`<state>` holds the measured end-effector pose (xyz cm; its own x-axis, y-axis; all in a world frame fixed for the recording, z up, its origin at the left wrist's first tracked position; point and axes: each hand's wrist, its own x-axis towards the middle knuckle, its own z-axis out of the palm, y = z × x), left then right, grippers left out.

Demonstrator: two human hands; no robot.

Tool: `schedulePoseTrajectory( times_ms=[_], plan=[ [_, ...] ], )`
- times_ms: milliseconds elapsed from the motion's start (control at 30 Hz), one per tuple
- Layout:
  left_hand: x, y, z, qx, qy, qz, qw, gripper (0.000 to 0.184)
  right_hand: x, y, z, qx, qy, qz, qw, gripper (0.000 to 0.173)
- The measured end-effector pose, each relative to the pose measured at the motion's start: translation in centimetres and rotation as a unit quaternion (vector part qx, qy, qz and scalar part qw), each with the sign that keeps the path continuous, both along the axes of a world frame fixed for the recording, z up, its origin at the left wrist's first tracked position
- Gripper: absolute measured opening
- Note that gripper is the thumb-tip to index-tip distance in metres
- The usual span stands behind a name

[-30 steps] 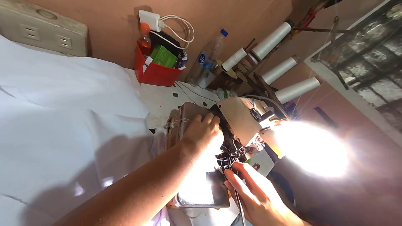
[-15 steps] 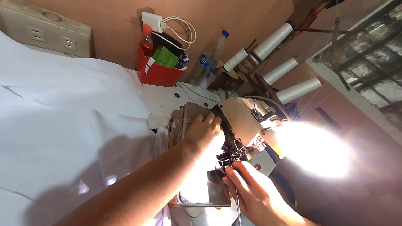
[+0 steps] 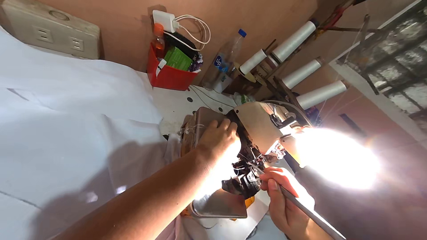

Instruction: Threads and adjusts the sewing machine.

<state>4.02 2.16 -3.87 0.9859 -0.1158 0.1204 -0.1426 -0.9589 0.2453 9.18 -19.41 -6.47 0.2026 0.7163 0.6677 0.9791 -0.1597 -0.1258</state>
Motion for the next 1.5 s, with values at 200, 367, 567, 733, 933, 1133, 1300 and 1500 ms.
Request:
schedulePoseTrajectory(
  times_ms=[200,367,567,733,933,1133,1300,1500],
  plan=[
    [0.1,0.0,0.0,-0.002,0.005,0.000,1.000,0.021,-0.6,-0.3,0.5,-0.031,-0.008,0.014,0.999,0.029],
    [0.1,0.1,0.2,-0.012,0.025,-0.006,1.000,0.023,-1.8,-0.3,1.5,-0.103,-0.034,-0.007,0.994,0.025],
    [0.0,0.1,-0.1,-0.010,-0.005,-0.004,1.000,0.021,-0.3,-1.1,0.2,-0.114,-0.062,-0.013,0.991,0.026],
    [0.0,0.1,0.0,-0.007,-0.002,-0.007,1.000,0.021,-0.7,-1.2,0.4,-0.121,-0.094,-0.003,0.988,0.023],
    [0.0,0.1,0.0,0.002,-0.005,-0.006,1.000,0.021,-1.0,-1.1,0.7,-0.142,-0.103,0.005,0.984,0.020],
    [0.0,0.1,0.1,-0.002,0.003,-0.008,1.000,0.021,-0.9,-0.6,0.7,-0.177,-0.126,-0.009,0.976,0.022],
    [-0.3,0.2,0.8,-0.028,0.043,-0.008,0.999,0.026,-1.3,-1.0,1.2,-0.136,-0.078,-0.001,0.988,0.025],
    [-0.1,0.1,0.1,-0.038,-0.057,-0.021,0.997,0.019,-1.5,-3.0,0.6,-0.014,0.088,0.011,0.996,0.023]
  ],
)
